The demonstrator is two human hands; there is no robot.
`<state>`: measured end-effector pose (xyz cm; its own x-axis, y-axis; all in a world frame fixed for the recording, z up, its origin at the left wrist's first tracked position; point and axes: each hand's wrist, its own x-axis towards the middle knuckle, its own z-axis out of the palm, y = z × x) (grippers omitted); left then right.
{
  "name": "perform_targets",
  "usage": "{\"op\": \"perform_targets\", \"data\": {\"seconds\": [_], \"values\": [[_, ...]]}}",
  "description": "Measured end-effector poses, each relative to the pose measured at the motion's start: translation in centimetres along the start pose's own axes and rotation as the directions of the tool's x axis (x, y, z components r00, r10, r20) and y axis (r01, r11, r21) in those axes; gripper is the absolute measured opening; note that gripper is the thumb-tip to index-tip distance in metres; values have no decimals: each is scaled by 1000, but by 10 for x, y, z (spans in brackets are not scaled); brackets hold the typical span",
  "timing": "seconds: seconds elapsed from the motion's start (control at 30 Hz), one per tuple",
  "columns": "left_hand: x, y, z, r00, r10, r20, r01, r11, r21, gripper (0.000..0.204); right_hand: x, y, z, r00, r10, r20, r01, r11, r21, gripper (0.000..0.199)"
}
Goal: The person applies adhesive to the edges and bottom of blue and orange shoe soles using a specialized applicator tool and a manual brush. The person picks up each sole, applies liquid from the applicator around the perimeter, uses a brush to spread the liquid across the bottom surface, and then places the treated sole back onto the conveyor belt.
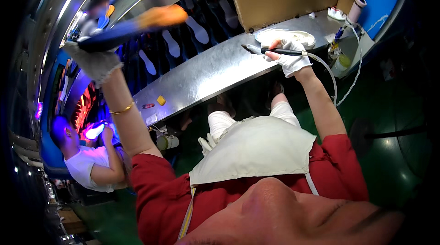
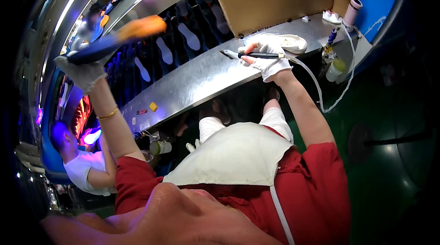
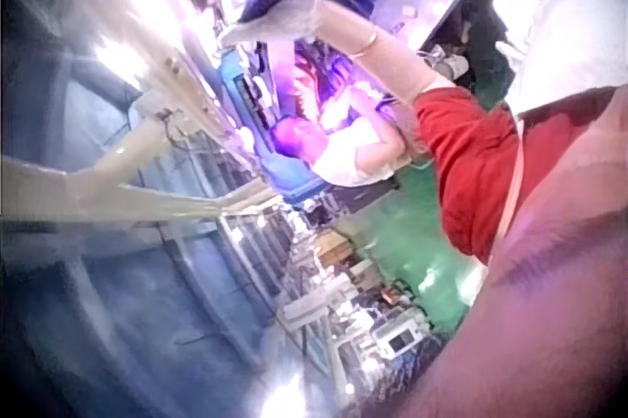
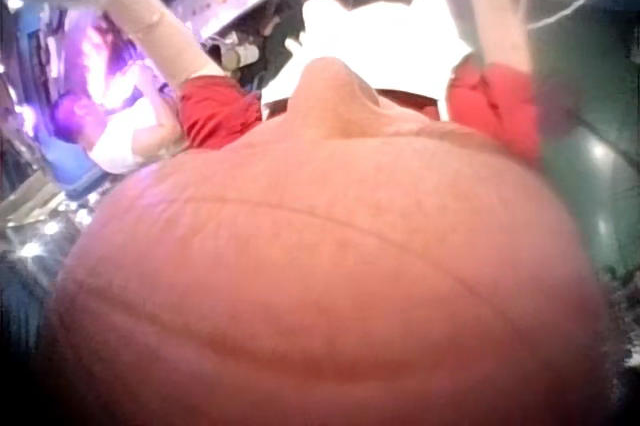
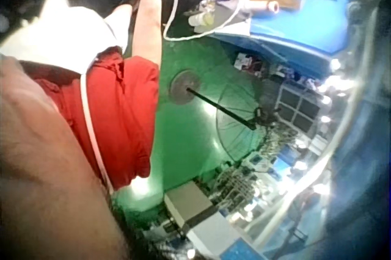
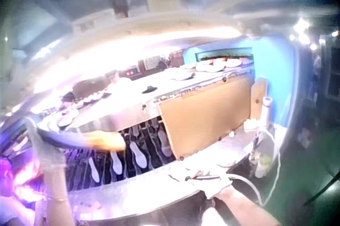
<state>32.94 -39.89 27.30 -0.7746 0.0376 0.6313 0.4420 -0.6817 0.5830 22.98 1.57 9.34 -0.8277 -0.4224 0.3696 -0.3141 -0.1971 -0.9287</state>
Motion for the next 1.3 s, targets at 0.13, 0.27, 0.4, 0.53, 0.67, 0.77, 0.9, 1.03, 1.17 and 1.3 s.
{"op": "perform_targets", "data": {"seconds": [0.13,0.27,0.4,0.53,0.67,0.77,0.9,1.03,1.17,1.3], "values": [[-18,-88,-17,968,-239,-76,226,962,-154,57,-2,-6,12,999,0,-36,-1,1000,-19,12],[-72,-188,-21,915,-403,-26,349,821,-453,65,-14,-11,23,1000,12,8,-12,1000,-8,18],[-134,-230,16,821,-533,-207,369,771,-519,89,-18,-5,43,998,5,61,-3,1000,-30,18],[-144,-244,21,759,-548,-351,337,793,-509,79,-10,0,69,995,-2,95,0,1000,25,18],[-130,-258,35,813,-412,-411,178,848,-499,72,6,-1,78,999,-36,10,36,999,-23,17],[-123,-270,47,781,-355,-514,161,910,-383,74,9,2,79,995,-102,-15,102,995,-9,15],[-118,-297,31,752,-305,-585,185,949,-256,70,6,4,88,978,-207,-42,195,962,-193,14],[-120,-282,41,785,-387,-484,161,882,-443,67,-12,-13,95,997,-20,77,14,997,81,20],[-127,-275,26,789,-372,-488,223,915,-338,68,-10,-11,93,977,-213,0,210,962,-172,19],[-124,-267,22,764,-397,-508,264,911,-316,73,-23,-5,97,906,-353,233,416,844,-339,20]]}}
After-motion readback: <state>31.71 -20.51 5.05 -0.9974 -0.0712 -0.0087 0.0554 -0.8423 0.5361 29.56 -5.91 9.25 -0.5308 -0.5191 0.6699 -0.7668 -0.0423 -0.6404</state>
